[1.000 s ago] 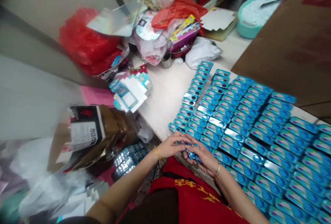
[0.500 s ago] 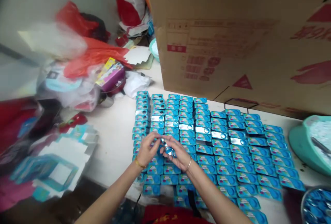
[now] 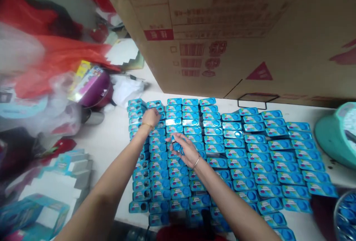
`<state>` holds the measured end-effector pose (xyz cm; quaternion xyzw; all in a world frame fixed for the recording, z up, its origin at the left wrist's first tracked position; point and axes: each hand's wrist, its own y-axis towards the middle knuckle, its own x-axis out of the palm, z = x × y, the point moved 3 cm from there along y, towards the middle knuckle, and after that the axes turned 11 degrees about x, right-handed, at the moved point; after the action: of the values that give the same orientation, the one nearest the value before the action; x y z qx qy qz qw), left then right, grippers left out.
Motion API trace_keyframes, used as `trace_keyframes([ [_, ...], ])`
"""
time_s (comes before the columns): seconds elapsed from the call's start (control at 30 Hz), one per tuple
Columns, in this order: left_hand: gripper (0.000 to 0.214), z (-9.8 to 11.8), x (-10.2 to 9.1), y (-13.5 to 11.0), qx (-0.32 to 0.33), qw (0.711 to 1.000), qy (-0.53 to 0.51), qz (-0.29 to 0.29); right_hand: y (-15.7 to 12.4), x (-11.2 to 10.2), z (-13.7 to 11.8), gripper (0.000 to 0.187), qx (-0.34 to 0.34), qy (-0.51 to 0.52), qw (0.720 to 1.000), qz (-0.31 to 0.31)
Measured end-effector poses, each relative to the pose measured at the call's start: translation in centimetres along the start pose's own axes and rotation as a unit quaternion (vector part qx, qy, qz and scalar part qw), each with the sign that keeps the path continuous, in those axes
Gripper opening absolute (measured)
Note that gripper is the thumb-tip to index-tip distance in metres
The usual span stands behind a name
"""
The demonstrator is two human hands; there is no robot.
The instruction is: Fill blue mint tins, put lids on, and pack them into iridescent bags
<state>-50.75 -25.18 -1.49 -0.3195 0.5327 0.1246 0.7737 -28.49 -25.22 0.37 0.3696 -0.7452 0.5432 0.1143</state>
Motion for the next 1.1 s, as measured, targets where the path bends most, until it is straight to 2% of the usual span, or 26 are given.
trace_keyframes([
  [0.1, 0.036, -0.3, -0.1, 1.6, -0.016, 0.996, 0.034, -0.082, 0.5, -0.3, -0.1, 0.028, 0.003, 0.011, 1.000, -0.014],
  [0.17, 0.045, -0.5, -0.1, 2.3, -0.028, 0.992, 0.046, -0.114, 0.9, -0.6, 0.0, 0.028, 0.010, 0.030, 0.999, -0.016],
  [0.27, 0.047, -0.5, -0.2, 2.6, -0.053, 0.990, 0.063, -0.113, 1.5, -0.7, 0.0, 0.029, 0.021, 0.058, 0.998, -0.022],
  [0.37, 0.039, 0.1, -0.7, 1.6, -0.047, 0.994, 0.069, -0.073, 1.8, -0.6, -0.2, 0.031, 0.022, 0.066, 0.997, -0.035],
  [0.43, 0.031, 0.8, -1.0, -0.1, 0.008, 0.999, 0.039, -0.028, 1.9, -0.7, -0.5, 0.030, 0.017, 0.074, 0.997, -0.034],
  [0.5, 0.029, 1.8, -0.9, -2.5, 0.108, 0.992, -0.066, -0.004, 2.0, -1.1, -0.6, 0.030, 0.006, 0.087, 0.996, -0.027],
  [0.53, 0.031, 2.3, -0.8, -4.0, 0.166, 0.976, -0.139, -0.010, 2.1, -1.2, -0.5, 0.030, 0.001, 0.092, 0.995, -0.023],
  [0.6, 0.032, 3.2, -0.2, -6.9, 0.253, 0.926, -0.278, -0.036, 2.3, -1.4, -0.3, 0.029, -0.001, 0.089, 0.996, -0.019],
  [0.67, 0.022, 3.4, 0.4, -9.1, 0.273, 0.892, -0.360, -0.027, 2.5, -1.3, 0.2, 0.029, 0.008, 0.078, 0.997, -0.020],
  [0.73, 0.016, 2.8, 1.1, -10.0, 0.234, 0.885, -0.403, 0.006, 2.7, -0.9, 0.6, 0.028, 0.020, 0.069, 0.997, -0.022],
  [0.8, 0.017, 1.5, 1.5, -9.6, 0.166, 0.896, -0.411, 0.034, 2.7, -0.5, 0.8, 0.026, 0.019, 0.061, 0.998, -0.021],
  [0.87, 0.017, 0.0, 1.6, -8.3, 0.087, 0.930, -0.351, 0.060, 2.6, -0.3, 0.8, 0.026, 0.005, 0.049, 0.999, -0.018],
  [0.93, 0.016, -1.1, 1.3, -6.5, 0.022, 0.970, -0.232, 0.072, 2.4, -0.2, 0.6, 0.028, -0.005, 0.034, 0.999, -0.010],
  [1.0, 0.017, -1.4, 1.1, -4.6, -0.008, 0.993, -0.113, 0.035, 2.3, -0.3, 0.6, 0.031, -0.002, 0.024, 1.000, 0.004],
  [1.1, 0.029, -1.0, 1.4, -2.3, -0.018, 0.997, 0.009, -0.070, 2.2, -0.4, 0.5, 0.033, 0.004, 0.021, 1.000, 0.017],
])
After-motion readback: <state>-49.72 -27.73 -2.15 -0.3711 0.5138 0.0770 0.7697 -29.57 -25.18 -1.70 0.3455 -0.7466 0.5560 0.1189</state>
